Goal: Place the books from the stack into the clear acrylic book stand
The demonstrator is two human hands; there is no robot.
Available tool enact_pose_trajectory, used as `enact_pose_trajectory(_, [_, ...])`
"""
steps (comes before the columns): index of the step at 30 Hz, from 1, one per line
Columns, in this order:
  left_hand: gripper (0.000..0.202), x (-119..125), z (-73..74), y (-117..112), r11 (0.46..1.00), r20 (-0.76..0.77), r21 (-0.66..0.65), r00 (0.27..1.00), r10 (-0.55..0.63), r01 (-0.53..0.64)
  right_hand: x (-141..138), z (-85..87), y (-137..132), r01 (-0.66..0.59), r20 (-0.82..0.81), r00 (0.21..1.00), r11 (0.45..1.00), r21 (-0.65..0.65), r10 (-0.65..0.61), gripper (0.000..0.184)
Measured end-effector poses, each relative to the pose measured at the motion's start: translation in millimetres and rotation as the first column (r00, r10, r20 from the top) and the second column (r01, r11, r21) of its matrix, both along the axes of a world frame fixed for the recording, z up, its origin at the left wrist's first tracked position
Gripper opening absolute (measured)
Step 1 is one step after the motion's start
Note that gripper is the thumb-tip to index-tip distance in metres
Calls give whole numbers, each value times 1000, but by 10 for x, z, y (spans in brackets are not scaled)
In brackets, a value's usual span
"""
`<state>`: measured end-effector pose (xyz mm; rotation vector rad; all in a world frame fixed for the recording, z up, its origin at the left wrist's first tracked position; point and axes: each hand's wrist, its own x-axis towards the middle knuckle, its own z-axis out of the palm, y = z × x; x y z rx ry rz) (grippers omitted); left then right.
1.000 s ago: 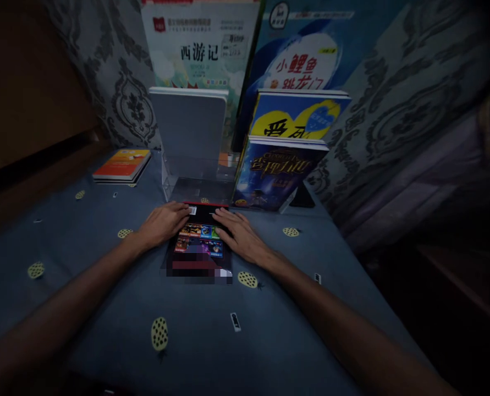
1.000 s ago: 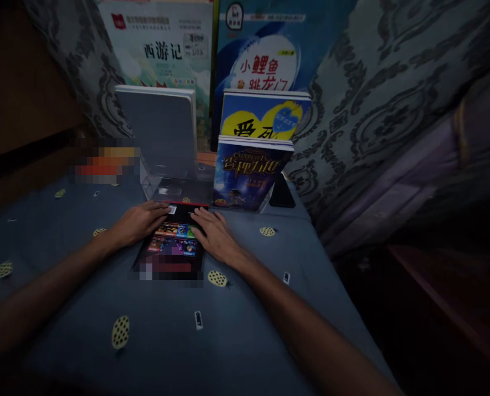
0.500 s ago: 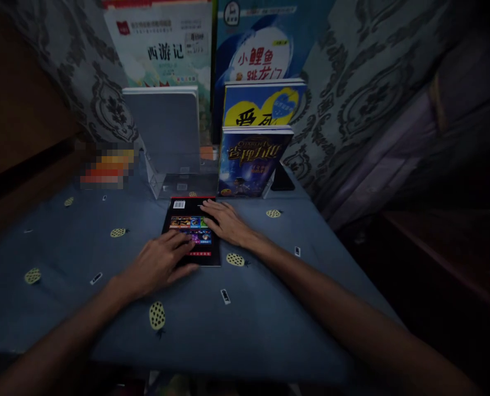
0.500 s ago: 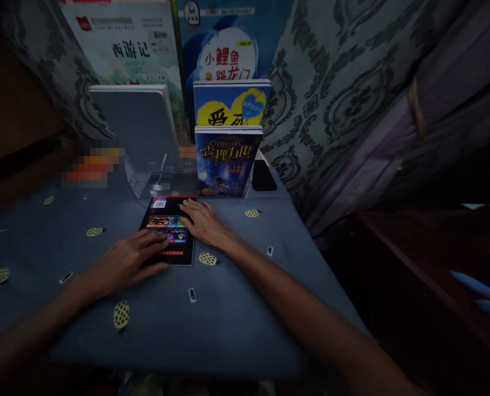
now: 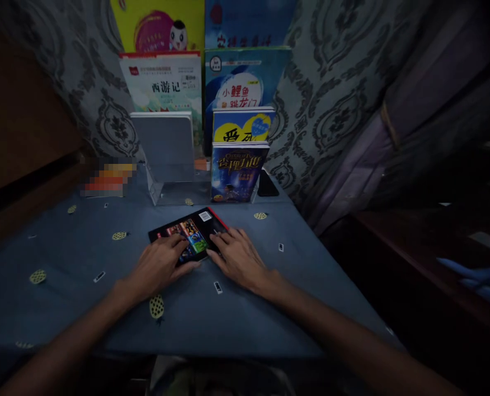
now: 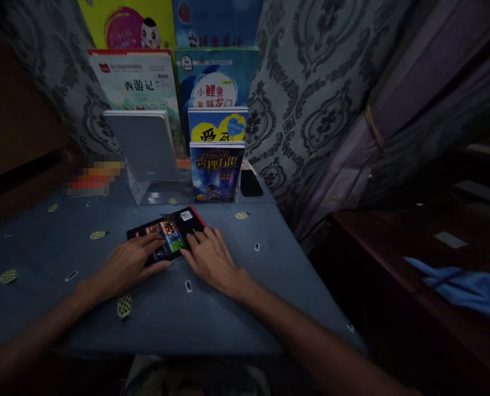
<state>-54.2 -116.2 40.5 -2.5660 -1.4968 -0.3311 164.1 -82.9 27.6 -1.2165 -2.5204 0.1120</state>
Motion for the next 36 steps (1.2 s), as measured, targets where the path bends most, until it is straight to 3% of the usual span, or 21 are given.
enact_pose_trajectory(3, [55, 68, -37, 34, 1000, -54, -6, 999, 4, -4, 112, -20, -86, -46, -159, 986, 998, -30, 41, 31])
enact_pose_trajectory(6, [59, 142, -111, 81, 999, -64, 9, 997, -37, 38, 224, -70, -21, -113, -396, 916, 988, -109, 61, 30])
enact_pose_trajectory(12, [40, 220, -234, 185, 986, -40, 28, 985, -165, 166, 321, -135, 141, -123, -630, 771, 949, -290, -92, 36])
enact_pose_trajectory(17, [36, 252, -219, 190, 964, -128, 72, 961, -244, 255, 333, -147, 144, -118, -684, 718, 947, -299, -127, 38])
enact_pose_trajectory(25, [34, 254, -229, 184, 947, -183, 117, 944, -276, 299, 347, -171, 139, -134, -722, 682, 950, -282, -118, 38])
enact_pose_trajectory(31, [30, 256, -198, 191, 954, -193, 104, 946, -259, 282, 356, -190, 121, -119, -694, 716, 968, -222, -72, 35])
enact_pose_trajectory(36, [30, 266, -213, 170, 948, -181, 128, 946, -268, 292, 348, -214, 98, -122, -549, 833, 990, -71, 64, 22])
